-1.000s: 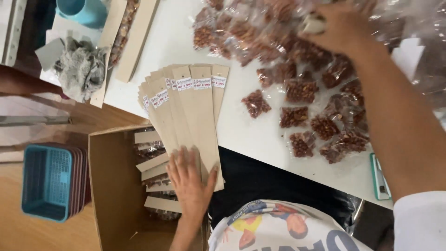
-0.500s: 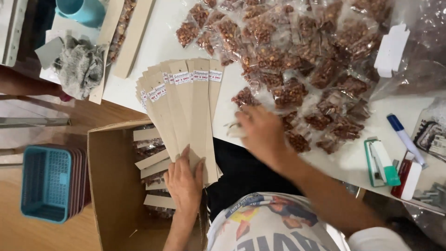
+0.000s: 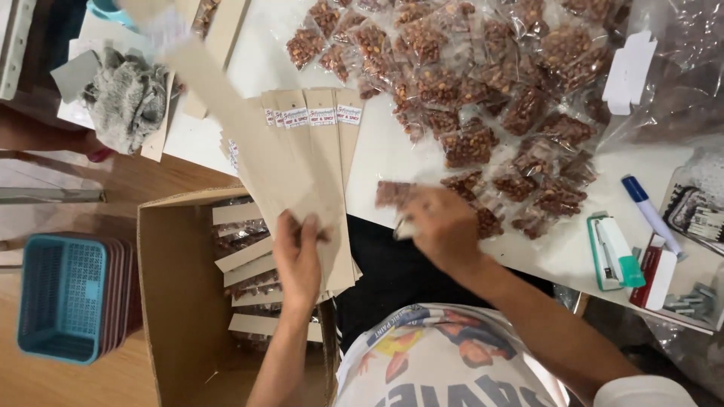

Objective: Stapling small plastic bags filled with nuts onto cardboard display strips for retail.

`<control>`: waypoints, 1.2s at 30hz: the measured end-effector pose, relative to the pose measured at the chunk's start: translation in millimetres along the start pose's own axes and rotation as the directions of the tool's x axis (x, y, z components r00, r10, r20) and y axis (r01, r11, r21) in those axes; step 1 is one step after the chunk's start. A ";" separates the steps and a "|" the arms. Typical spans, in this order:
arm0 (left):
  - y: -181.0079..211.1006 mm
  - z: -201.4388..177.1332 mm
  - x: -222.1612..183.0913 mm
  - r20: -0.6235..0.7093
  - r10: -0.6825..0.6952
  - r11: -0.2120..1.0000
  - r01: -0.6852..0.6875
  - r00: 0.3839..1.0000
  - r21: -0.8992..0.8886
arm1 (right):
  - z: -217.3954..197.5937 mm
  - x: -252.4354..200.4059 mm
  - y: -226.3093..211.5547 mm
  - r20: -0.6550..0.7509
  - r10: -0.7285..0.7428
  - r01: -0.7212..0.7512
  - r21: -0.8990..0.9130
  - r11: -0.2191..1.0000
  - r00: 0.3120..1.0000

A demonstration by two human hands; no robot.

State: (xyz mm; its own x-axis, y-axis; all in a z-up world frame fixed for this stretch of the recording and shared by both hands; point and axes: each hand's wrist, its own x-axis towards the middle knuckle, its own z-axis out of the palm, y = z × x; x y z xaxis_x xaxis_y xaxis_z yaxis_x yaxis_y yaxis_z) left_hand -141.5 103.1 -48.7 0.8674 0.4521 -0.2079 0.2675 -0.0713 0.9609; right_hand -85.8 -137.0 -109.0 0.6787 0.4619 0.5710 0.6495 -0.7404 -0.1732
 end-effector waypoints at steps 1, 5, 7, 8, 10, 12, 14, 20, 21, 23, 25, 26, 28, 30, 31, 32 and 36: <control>8.7 6.9 4.6 0.013 0.026 0.999 -0.026 1.000 -0.046 | -24.8 24.5 1.1 0.189 0.261 -0.314 0.366 0.876 0.947; 28.0 47.1 21.2 0.168 0.024 0.923 0.043 0.986 -0.383 | -88.4 88.9 7.8 0.557 0.180 -0.583 0.794 0.170 0.811; 42.5 63.0 19.5 0.245 -0.015 0.900 0.120 0.969 -0.419 | -89.5 103.0 12.0 0.446 0.197 -0.481 0.723 0.496 0.873; 48.7 71.0 16.8 0.323 -0.053 0.872 0.202 0.945 -0.446 | -90.8 107.9 13.6 0.339 0.170 -0.342 0.550 0.762 0.925; 60.6 71.4 15.7 0.392 -0.049 0.859 0.239 0.919 -0.453 | -86.7 109.0 18.5 0.336 0.213 -0.368 0.514 0.775 0.917; 54.4 70.3 17.0 0.451 -0.050 0.846 0.278 0.891 -0.455 | -85.1 110.5 18.9 0.339 0.250 -0.396 0.483 0.781 0.907; 31.0 71.9 21.8 0.477 0.146 0.911 0.071 0.867 -0.407 | -88.7 112.1 18.2 0.325 0.312 -0.438 0.470 0.766 0.893; 79.3 79.2 13.8 0.409 0.187 0.914 -0.006 0.893 -0.405 | -100.6 126.0 21.0 0.393 0.310 -0.497 0.754 0.431 0.866; 78.4 79.1 15.3 0.411 0.184 0.915 -0.004 0.893 -0.403 | -98.7 125.7 22.5 0.394 0.313 -0.499 0.754 0.428 0.864; 77.3 78.5 18.6 0.407 0.224 0.915 -0.048 0.885 -0.401 | -95.0 125.9 25.3 0.373 0.310 -0.475 0.789 0.389 0.874; 80.5 79.1 19.2 0.402 0.231 0.916 -0.059 0.886 -0.398 | -92.2 125.5 28.1 0.369 0.314 -0.470 0.802 0.367 0.875; 82.0 79.6 19.5 0.397 0.240 0.915 -0.070 0.886 -0.398 | -90.8 125.2 29.5 0.365 0.316 -0.465 0.814 0.347 0.876; 79.1 78.0 18.7 0.376 0.271 0.947 -0.177 0.886 -0.267 | -89.4 132.5 25.2 0.389 0.359 -0.510 0.782 0.358 0.849; 77.4 79.2 15.0 0.369 0.303 0.953 -0.276 0.879 -0.126 | -75.1 136.6 19.6 0.409 0.410 -0.557 0.747 0.363 0.815; 77.6 81.4 12.7 0.315 0.355 0.930 -0.366 0.880 -0.023 | -61.4 138.4 16.7 0.394 0.485 -0.529 0.830 0.177 0.780; 78.0 83.6 10.3 0.265 0.411 0.891 -0.445 0.872 0.084 | -47.8 140.3 14.0 0.391 0.555 -0.464 0.886 -0.010 0.734; 64.5 94.1 -0.7 0.225 0.332 0.943 -0.327 0.916 -0.061 | -52.0 169.2 -15.1 0.366 0.670 -0.465 0.885 -0.034 0.646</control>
State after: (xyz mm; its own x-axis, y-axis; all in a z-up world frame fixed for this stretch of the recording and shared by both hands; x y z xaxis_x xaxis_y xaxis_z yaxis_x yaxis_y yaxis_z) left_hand -85.4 14.5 -3.8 0.9777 0.1909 0.0874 -0.0568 -0.1603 0.9854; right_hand 1.5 -73.0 31.9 0.9990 -0.0186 -0.0403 -0.0346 0.2424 -0.9696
